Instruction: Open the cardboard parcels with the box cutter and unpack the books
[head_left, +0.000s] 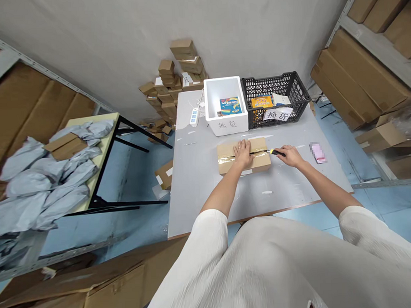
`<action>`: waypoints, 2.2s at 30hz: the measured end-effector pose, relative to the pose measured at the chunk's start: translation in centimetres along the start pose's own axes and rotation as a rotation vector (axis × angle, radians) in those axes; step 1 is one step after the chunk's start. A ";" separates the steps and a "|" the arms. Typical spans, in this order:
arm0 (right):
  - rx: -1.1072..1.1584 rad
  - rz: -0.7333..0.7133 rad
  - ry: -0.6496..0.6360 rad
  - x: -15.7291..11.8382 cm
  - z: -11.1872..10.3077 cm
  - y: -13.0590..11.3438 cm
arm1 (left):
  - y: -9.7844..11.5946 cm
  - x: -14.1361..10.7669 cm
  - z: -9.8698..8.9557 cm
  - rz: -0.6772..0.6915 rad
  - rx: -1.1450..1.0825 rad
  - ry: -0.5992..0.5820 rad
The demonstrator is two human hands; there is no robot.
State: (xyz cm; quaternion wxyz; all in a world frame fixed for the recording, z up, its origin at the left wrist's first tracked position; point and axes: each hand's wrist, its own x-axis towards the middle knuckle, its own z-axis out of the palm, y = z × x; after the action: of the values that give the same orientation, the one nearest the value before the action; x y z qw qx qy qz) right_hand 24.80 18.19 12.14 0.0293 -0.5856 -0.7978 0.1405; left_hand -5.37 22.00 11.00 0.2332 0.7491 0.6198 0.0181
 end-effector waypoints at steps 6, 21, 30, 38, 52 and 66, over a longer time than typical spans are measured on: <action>-0.010 -0.047 0.085 -0.3 0.9 1.2 | -0.2 0.1 0.1 -0.002 -0.008 -0.015; 0.130 0.058 0.249 0.2 2.0 3.5 | -0.5 -0.2 0.3 0.022 -0.001 -0.005; 0.218 0.199 0.267 0.8 -0.1 3.6 | -0.1 0.4 -1.6 0.026 -0.003 -0.008; 0.363 0.150 0.215 1.2 1.4 0.3 | -0.4 -0.4 -1.5 0.124 0.090 0.020; 0.340 0.081 0.174 5.3 0.6 -1.8 | -0.8 -4.0 -0.4 0.096 0.008 0.057; 0.171 0.061 -0.083 11.9 0.7 -8.9 | -3.6 -7.9 -0.8 0.150 0.102 0.024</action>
State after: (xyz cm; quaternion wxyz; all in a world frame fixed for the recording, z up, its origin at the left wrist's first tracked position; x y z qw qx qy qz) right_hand 12.69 26.80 12.36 0.0418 -0.5986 -0.7651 0.2334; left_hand -10.78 15.28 12.45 0.1854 0.8041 0.5647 0.0128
